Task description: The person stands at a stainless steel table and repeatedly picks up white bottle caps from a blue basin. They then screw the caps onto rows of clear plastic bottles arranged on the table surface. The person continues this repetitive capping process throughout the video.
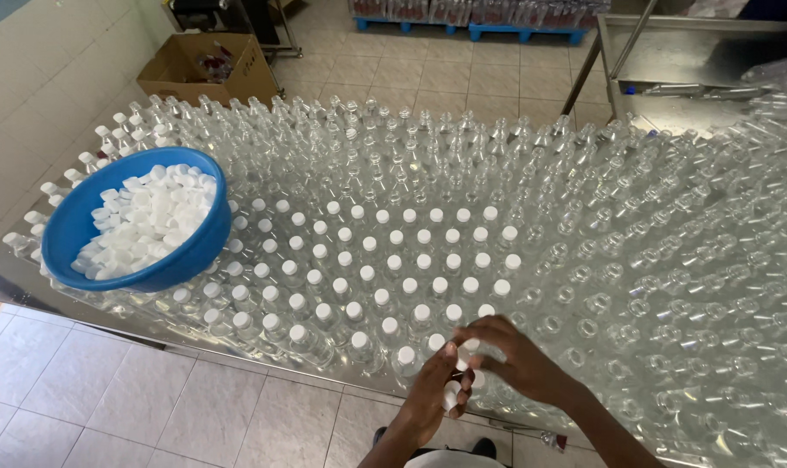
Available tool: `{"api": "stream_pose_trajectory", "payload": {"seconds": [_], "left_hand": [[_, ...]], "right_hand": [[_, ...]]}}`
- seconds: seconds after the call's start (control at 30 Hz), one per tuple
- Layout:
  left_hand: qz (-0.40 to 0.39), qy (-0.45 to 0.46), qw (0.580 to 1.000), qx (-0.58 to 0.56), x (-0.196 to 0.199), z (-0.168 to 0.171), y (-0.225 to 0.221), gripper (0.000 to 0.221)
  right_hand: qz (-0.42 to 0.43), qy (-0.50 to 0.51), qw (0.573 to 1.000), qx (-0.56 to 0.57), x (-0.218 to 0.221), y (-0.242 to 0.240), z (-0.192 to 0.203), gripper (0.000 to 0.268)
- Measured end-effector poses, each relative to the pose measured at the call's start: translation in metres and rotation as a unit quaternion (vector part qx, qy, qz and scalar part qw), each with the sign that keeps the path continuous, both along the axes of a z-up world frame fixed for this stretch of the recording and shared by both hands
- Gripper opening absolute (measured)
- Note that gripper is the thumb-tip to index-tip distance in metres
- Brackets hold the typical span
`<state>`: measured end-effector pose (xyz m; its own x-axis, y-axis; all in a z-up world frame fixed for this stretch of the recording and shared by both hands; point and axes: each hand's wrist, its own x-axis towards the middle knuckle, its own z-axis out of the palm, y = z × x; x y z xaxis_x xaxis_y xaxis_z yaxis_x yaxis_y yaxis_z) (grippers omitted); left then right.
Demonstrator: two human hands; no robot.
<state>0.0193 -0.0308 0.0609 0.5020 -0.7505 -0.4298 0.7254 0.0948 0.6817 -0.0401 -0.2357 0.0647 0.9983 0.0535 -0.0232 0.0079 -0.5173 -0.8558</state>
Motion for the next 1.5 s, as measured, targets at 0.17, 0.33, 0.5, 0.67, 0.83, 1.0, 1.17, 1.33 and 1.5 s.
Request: {"api": "stream_pose_trajectory", "payload": {"seconds": [0.17, 0.33, 0.5, 0.67, 0.83, 1.0, 1.17, 1.33, 1.5], "left_hand": [[-0.011, -0.008, 1.000, 0.028, -0.007, -0.014, -0.014, 0.068], [-0.027, -0.027, 0.999, 0.003, -0.009, -0.011, -0.017, 0.076], [0.093, 0.209, 0.973, -0.018, -0.002, -0.049, -0.010, 0.036], [0.130, 0.268, 0.952, -0.075, 0.000, -0.065, 0.000, 0.024], [0.177, 0.299, 0.933, -0.091, 0.003, -0.069, 0.009, 0.013], [0.172, 0.298, 0.936, -0.078, 0.007, -0.063, 0.010, 0.016], [0.150, 0.294, 0.939, -0.095, 0.009, -0.071, -0.001, 0.022], [0.125, 0.304, 0.940, -0.088, 0.013, -0.074, -0.015, 0.022], [0.108, 0.287, 0.946, -0.102, 0.012, -0.056, -0.027, 0.021]], "right_hand": [[-0.038, 0.056, 0.998, 0.016, -0.014, 0.008, 0.008, 0.042], [-0.129, 0.112, 0.985, -0.020, 0.001, -0.049, -0.011, 0.047], [-0.282, -0.003, 0.886, -0.369, 0.042, -0.177, -0.083, 0.053], [-0.277, 0.054, 0.873, -0.397, 0.067, -0.196, -0.106, 0.057], [-0.269, 0.137, 0.887, -0.350, 0.068, -0.184, -0.082, 0.058], [-0.291, 0.228, 0.905, -0.211, 0.074, -0.208, -0.084, 0.069], [-0.304, 0.251, 0.906, -0.153, 0.074, -0.210, -0.083, 0.071], [-0.304, 0.233, 0.913, -0.138, 0.073, -0.209, -0.088, 0.066], [-0.297, 0.183, 0.933, -0.086, 0.075, -0.215, -0.093, 0.051]]}}
